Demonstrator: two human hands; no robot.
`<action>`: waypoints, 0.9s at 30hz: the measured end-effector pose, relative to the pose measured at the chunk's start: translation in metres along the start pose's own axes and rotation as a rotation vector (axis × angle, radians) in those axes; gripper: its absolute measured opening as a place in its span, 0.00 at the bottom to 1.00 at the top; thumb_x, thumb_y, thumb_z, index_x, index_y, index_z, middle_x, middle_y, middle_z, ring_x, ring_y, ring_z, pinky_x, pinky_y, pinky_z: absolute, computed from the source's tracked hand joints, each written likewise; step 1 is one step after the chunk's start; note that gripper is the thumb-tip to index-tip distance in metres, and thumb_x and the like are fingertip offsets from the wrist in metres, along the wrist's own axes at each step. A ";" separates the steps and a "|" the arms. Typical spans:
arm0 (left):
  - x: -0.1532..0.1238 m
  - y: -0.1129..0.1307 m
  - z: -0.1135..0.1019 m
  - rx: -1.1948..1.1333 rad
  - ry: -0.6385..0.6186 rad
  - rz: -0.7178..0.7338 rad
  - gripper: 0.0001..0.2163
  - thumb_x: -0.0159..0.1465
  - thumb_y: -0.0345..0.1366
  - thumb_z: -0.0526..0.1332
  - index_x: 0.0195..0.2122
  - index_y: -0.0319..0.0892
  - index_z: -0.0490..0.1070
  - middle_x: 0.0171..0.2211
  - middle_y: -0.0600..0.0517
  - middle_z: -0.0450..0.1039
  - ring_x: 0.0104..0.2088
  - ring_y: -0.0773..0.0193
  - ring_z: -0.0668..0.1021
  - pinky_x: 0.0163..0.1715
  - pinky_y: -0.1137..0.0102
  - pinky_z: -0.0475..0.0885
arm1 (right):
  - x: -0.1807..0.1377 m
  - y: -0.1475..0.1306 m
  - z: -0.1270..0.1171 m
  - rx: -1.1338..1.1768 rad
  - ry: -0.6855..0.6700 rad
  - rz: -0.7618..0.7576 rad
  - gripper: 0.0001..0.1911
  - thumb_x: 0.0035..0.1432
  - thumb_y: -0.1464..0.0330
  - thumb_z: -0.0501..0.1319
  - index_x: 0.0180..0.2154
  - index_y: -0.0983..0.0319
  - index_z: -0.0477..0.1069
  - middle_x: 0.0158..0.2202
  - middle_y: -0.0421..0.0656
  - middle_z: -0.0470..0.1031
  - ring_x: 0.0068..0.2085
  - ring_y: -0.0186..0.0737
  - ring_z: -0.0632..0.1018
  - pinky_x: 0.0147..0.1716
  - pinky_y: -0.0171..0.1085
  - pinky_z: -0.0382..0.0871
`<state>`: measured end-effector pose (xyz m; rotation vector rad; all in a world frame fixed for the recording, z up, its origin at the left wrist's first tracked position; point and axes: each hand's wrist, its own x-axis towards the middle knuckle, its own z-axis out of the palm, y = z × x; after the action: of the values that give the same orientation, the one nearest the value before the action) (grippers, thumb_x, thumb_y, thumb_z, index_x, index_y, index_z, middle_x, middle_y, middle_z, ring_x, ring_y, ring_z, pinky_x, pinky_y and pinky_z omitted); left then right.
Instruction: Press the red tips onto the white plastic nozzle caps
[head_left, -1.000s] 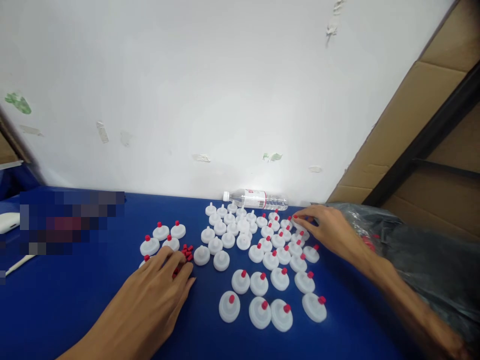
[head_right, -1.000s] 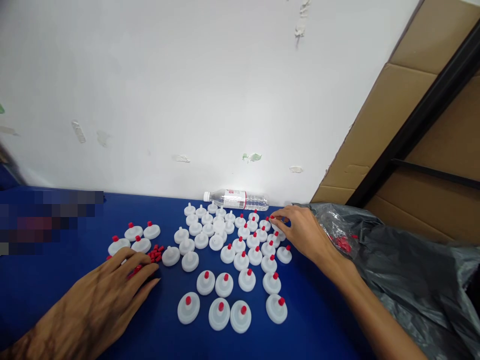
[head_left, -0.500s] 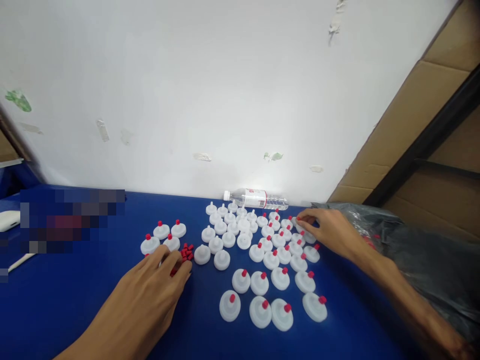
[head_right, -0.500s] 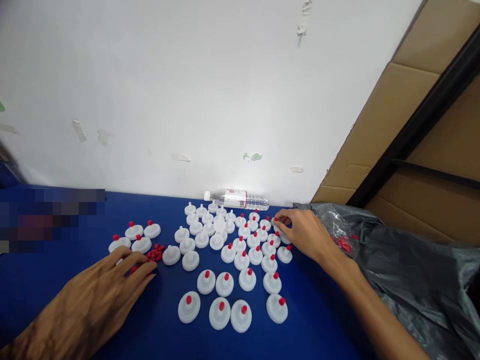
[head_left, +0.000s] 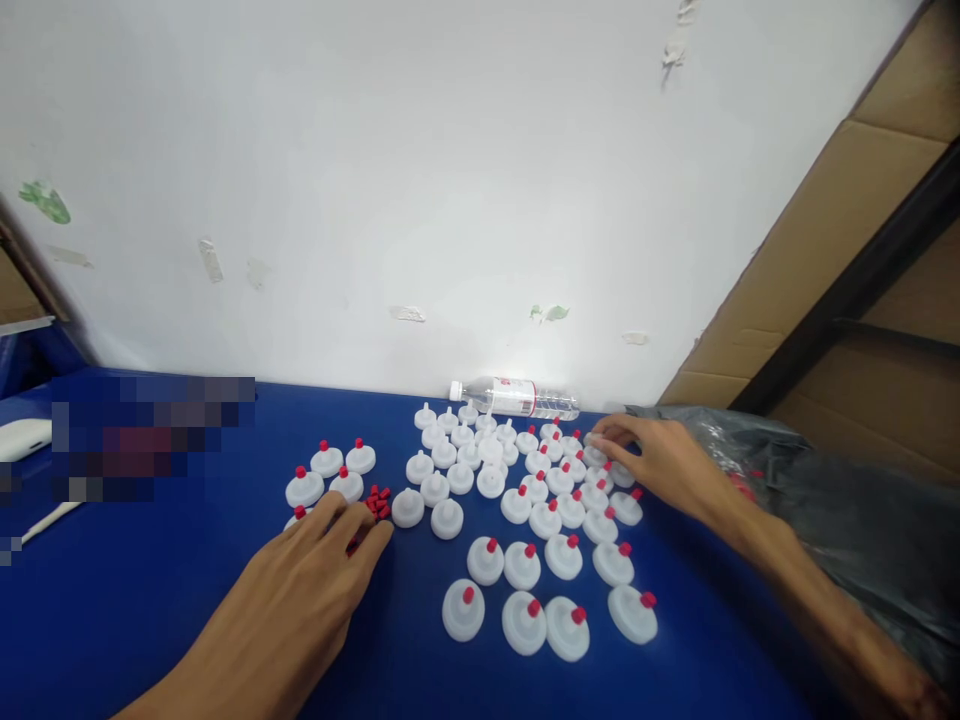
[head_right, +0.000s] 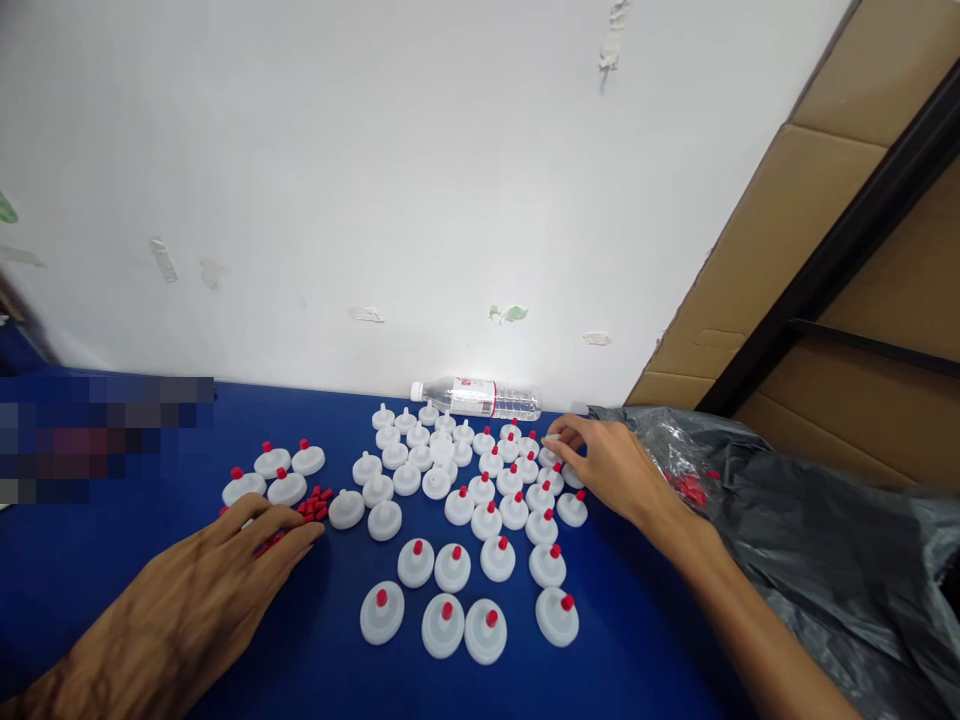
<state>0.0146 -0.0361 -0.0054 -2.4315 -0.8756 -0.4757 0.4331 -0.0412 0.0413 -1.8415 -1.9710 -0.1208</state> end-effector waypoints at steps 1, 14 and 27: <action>0.001 0.000 -0.002 -0.002 0.011 -0.003 0.27 0.57 0.11 0.49 0.45 0.41 0.80 0.37 0.45 0.82 0.38 0.49 0.83 0.29 0.61 0.81 | 0.000 -0.003 -0.001 -0.005 0.033 -0.011 0.13 0.71 0.58 0.59 0.42 0.57 0.80 0.38 0.44 0.87 0.39 0.49 0.86 0.40 0.43 0.77; -0.003 0.006 -0.011 -0.243 0.186 -0.003 0.27 0.63 0.14 0.48 0.56 0.46 0.70 0.46 0.49 0.78 0.41 0.63 0.83 0.35 0.75 0.78 | -0.031 -0.111 0.005 0.082 -0.170 -0.466 0.21 0.78 0.58 0.53 0.65 0.53 0.72 0.67 0.43 0.73 0.70 0.52 0.69 0.70 0.64 0.59; -0.005 0.010 -0.012 -0.442 0.174 0.046 0.24 0.69 0.17 0.49 0.59 0.46 0.71 0.52 0.50 0.78 0.52 0.64 0.82 0.52 0.74 0.78 | -0.033 -0.114 0.008 0.143 0.145 -0.547 0.14 0.72 0.62 0.64 0.56 0.59 0.75 0.51 0.48 0.83 0.51 0.47 0.84 0.51 0.50 0.79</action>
<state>0.0157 -0.0519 -0.0011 -2.7394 -0.6942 -0.9321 0.3213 -0.0815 0.0479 -1.1349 -2.2582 -0.2614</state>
